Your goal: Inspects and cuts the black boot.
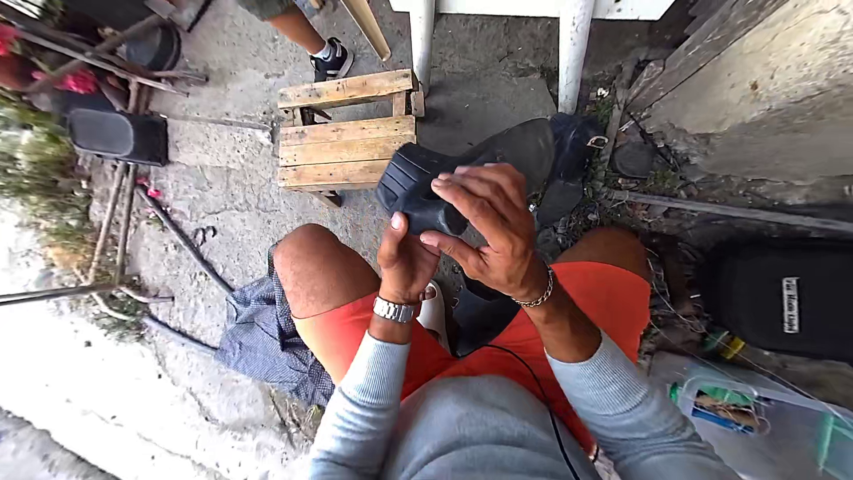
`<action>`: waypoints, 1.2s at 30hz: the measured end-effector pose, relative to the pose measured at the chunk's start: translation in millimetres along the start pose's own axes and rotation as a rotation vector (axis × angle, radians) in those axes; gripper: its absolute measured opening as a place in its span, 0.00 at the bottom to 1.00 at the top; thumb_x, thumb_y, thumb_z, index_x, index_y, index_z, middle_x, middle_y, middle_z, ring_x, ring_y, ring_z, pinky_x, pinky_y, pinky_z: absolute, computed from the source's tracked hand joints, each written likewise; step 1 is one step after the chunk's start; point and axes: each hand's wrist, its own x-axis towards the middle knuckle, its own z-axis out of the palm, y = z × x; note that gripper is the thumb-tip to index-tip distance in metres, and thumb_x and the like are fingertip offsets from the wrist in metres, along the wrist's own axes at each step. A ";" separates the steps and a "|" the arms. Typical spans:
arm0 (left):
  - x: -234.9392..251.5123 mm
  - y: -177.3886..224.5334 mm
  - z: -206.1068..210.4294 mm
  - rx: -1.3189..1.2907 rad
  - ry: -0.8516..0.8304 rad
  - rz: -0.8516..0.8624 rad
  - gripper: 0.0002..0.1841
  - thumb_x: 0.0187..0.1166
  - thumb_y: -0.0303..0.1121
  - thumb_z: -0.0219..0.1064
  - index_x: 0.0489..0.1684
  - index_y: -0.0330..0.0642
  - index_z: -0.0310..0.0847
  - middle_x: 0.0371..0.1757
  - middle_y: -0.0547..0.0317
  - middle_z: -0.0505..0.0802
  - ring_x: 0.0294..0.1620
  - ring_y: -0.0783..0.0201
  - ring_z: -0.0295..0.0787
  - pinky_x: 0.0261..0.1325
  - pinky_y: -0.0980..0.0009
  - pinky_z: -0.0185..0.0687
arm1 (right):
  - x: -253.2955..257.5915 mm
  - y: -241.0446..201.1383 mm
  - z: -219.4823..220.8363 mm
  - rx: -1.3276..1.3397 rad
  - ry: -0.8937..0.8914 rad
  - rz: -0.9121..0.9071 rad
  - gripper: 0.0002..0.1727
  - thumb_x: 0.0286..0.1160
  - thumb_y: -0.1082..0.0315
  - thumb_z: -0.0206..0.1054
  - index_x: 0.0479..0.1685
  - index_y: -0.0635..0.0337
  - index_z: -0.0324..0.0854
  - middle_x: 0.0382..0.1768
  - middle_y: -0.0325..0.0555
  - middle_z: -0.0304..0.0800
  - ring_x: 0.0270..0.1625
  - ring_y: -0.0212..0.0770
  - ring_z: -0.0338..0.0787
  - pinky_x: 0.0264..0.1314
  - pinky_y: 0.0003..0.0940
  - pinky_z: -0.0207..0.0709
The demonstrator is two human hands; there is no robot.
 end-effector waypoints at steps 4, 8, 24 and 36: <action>-8.2 -19.1 -5.2 -0.056 -0.064 -0.002 0.25 0.72 0.49 0.76 0.63 0.46 0.83 0.58 0.52 0.93 0.60 0.57 0.91 0.64 0.55 0.88 | -16.6 4.2 -19.1 0.109 -0.063 -0.009 0.29 0.66 0.59 0.83 0.65 0.67 0.86 0.66 0.56 0.89 0.76 0.54 0.82 0.86 0.52 0.68; -8.4 -15.0 -7.0 0.151 -0.127 0.049 0.27 0.74 0.48 0.76 0.69 0.47 0.77 0.62 0.54 0.90 0.63 0.59 0.89 0.67 0.56 0.85 | -30.9 1.3 -32.1 0.119 0.016 0.132 0.26 0.59 0.60 0.86 0.58 0.64 0.91 0.61 0.55 0.90 0.71 0.53 0.81 0.77 0.47 0.73; -12.9 -36.7 -22.3 -0.019 0.055 -0.376 0.41 0.71 0.83 0.39 0.38 0.58 0.85 0.22 0.64 0.87 0.15 0.72 0.78 0.15 0.75 0.72 | -9.5 -43.8 -133.1 -0.551 -0.650 0.281 0.61 0.53 0.15 0.63 0.84 0.52 0.73 0.76 0.61 0.78 0.79 0.66 0.74 0.82 0.69 0.59; -18.0 -0.4 -17.2 1.044 0.163 -0.476 0.37 0.93 0.61 0.27 0.66 0.42 0.78 0.40 0.51 0.96 0.26 0.59 0.93 0.31 0.60 0.93 | -64.8 -54.1 -107.8 -0.545 -0.419 0.422 0.59 0.51 0.38 0.80 0.91 0.55 0.63 0.67 0.60 0.84 0.56 0.56 0.91 0.43 0.55 0.86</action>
